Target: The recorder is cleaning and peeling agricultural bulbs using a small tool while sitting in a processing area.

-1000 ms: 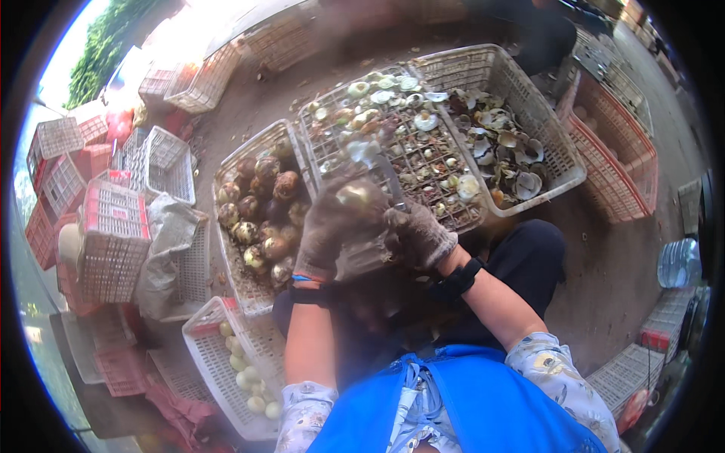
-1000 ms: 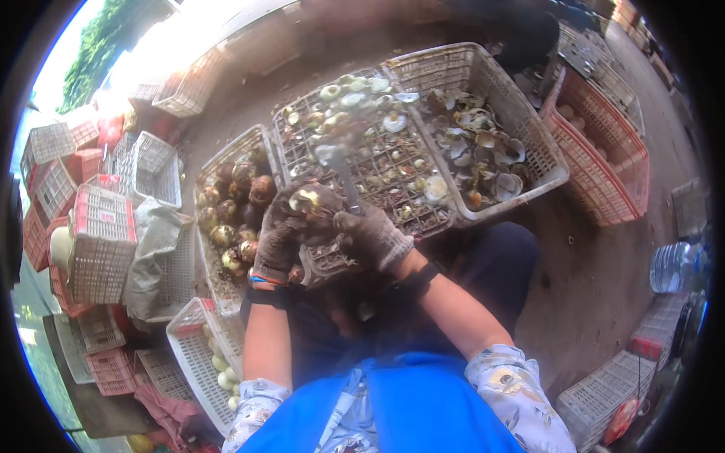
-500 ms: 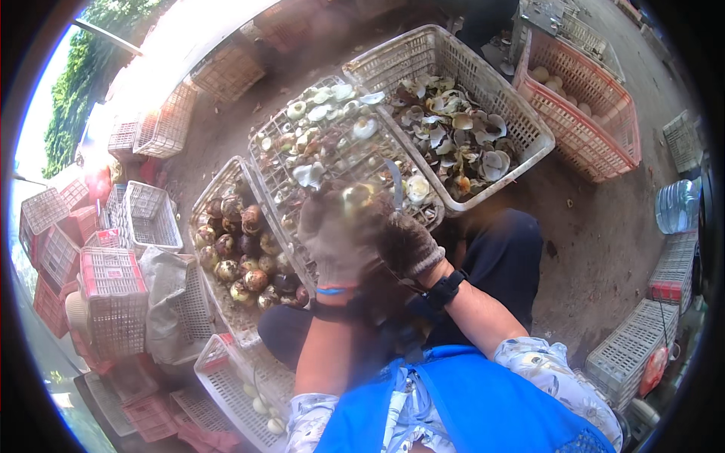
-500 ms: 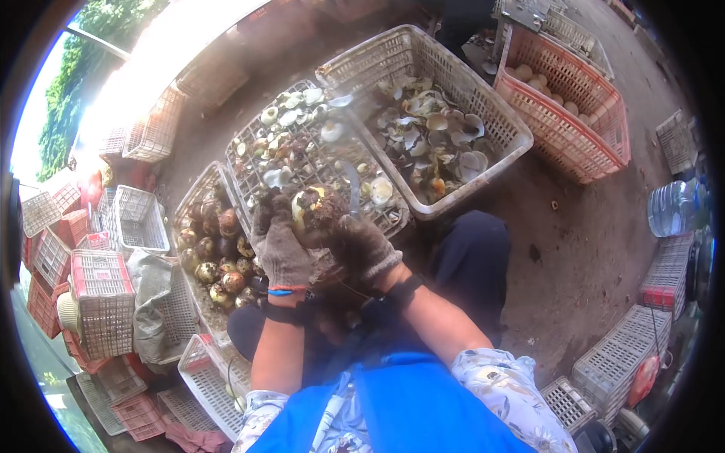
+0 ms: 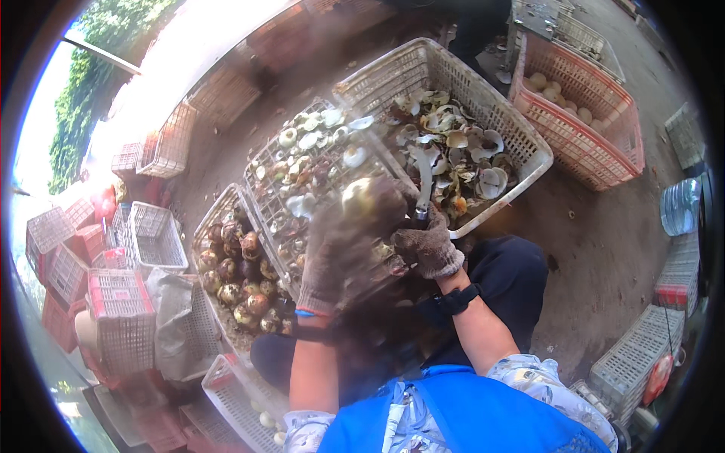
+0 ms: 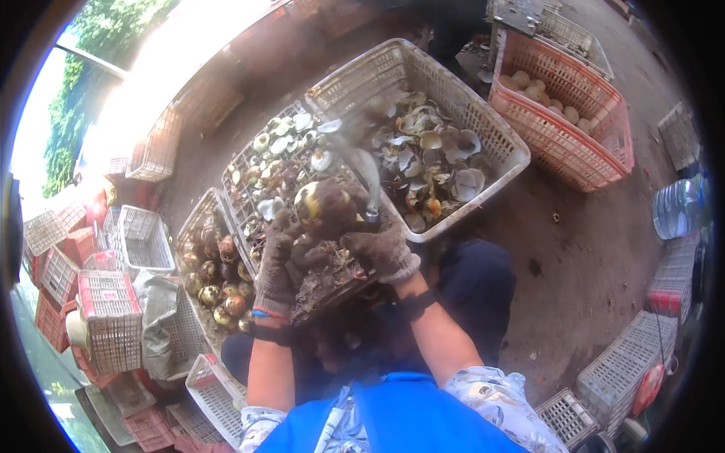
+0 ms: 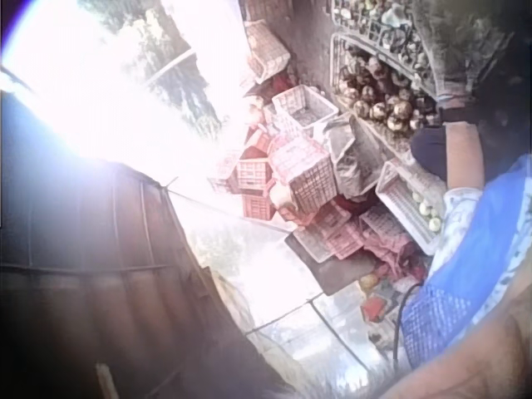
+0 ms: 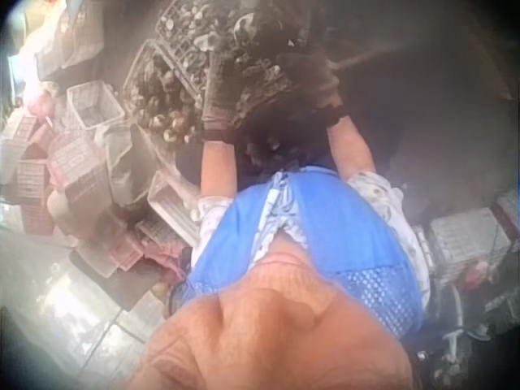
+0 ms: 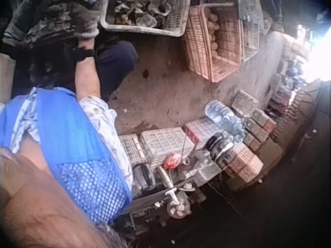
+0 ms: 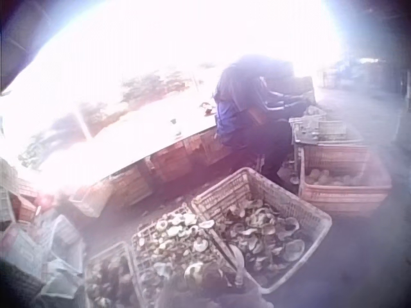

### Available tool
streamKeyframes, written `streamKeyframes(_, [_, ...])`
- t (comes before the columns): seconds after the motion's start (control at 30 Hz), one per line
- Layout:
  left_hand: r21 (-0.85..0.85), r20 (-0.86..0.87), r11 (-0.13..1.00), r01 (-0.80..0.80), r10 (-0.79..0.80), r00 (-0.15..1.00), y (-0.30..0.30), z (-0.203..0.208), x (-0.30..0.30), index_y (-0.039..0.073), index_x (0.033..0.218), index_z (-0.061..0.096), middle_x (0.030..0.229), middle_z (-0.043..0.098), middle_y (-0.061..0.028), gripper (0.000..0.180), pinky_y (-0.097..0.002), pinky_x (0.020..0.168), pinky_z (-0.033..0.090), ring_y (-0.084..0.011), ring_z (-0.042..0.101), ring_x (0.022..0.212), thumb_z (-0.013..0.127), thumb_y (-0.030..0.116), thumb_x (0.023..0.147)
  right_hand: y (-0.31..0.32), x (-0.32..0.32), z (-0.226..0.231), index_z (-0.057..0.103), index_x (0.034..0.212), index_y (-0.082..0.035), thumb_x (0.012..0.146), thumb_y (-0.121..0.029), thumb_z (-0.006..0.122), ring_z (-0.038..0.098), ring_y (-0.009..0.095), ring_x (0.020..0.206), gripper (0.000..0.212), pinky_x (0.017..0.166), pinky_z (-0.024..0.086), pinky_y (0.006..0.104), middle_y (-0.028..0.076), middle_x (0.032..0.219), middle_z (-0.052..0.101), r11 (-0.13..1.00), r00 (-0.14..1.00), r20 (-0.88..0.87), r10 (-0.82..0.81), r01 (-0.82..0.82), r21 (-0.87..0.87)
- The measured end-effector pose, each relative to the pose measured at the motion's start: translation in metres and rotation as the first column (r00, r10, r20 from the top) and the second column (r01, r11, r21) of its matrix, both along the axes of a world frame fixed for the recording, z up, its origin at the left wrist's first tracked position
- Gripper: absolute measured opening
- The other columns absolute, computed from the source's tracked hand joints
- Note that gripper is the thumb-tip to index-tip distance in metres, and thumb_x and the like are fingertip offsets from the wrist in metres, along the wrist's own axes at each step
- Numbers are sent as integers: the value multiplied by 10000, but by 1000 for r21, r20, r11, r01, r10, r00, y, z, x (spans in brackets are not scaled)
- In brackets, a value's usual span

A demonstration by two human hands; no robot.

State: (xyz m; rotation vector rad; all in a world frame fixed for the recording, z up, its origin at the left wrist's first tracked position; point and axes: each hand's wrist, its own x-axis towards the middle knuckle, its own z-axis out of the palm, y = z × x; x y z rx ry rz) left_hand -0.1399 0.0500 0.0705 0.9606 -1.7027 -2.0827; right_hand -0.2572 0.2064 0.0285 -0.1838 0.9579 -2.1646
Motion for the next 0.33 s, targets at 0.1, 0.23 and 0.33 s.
streamKeyframes(0.1, [46, -209, 980, 195, -181, 961, -14, -49, 6, 102, 1513, 398, 1351, 573, -171, 614, -567, 1007, 499, -335, 602, 1187, 630, 211, 955, 0, 3, 1, 597, 1333, -34, 754, 5, 793, 642, 121, 943, 613, 790, 553, 262, 53, 1154, 673, 985, 984, -132, 116, -97, 141])
streamKeyframes(0.23, [-332, 27, 939, 94, -90, 996, -6, -54, 19, 133, 1476, 411, 1377, 529, -145, 632, -531, 1048, 458, -353, 552, 1204, 661, 251, 908, -7, 13, -4, 612, 1319, -9, 783, -37, 818, 646, 136, 1020, 576, 860, 553, 279, 59, 1200, 672, 968, 967, -163, 195, -163, 192])
streamKeyframes(0.33, [-594, 175, 800, 90, 20, 984, 6, -51, 33, 156, 1449, 421, 1396, 497, -125, 645, -505, 1078, 427, -368, 513, 1216, 684, 281, 873, -11, 18, -12, 606, 1330, -8, 814, -105, 837, 653, 148, 1056, 574, 886, 558, 291, 62, 1240, 665, 970, 946, -254, 202, -158, 185])
